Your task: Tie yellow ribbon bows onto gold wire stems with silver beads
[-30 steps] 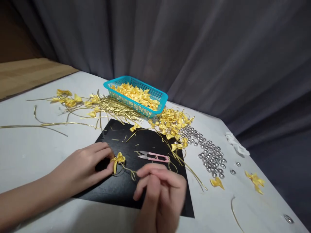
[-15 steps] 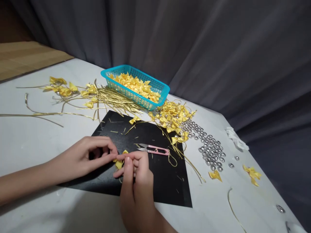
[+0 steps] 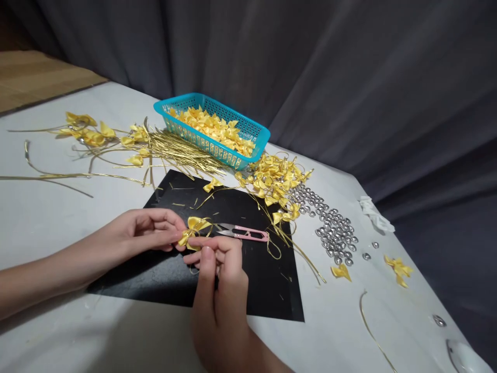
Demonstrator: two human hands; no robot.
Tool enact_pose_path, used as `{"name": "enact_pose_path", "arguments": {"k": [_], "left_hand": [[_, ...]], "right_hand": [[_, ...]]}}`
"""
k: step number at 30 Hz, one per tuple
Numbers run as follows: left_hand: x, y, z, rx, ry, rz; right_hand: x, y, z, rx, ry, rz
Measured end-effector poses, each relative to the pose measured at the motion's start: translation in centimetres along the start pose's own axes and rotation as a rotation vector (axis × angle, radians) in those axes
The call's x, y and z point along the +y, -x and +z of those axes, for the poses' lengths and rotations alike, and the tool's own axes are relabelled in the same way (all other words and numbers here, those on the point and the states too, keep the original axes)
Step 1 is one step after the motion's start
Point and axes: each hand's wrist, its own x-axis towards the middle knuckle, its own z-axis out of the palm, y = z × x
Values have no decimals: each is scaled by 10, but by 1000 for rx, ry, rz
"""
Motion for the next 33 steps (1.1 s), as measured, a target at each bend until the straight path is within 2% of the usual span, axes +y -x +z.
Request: {"name": "enact_pose_path", "arguments": {"k": [9,14,17,19,23,28,33], "left_hand": [[-9,-1,-4,-7,57,-52],[-7,3,-1,-18,130,-113],[-6,4,0,6,138,-102],[-7,5,0,14,149,-93],[-7,4,0,4,165,-85],[-8,6,0,-34,159,-81],[-8,8,1,-160,265,-134]], "right_hand": [[-3,-1,1,-10,26,38],[-2,3,0,-53,77,-71],[-3,4,-2,-92,68,-82],[-4,1,-3,-76,90,-103],[-8,-6,-7,-29,254,-234],[-13,-7,-12,-22,395,-368],[-15,-6,-13,18,432,-363]]}}
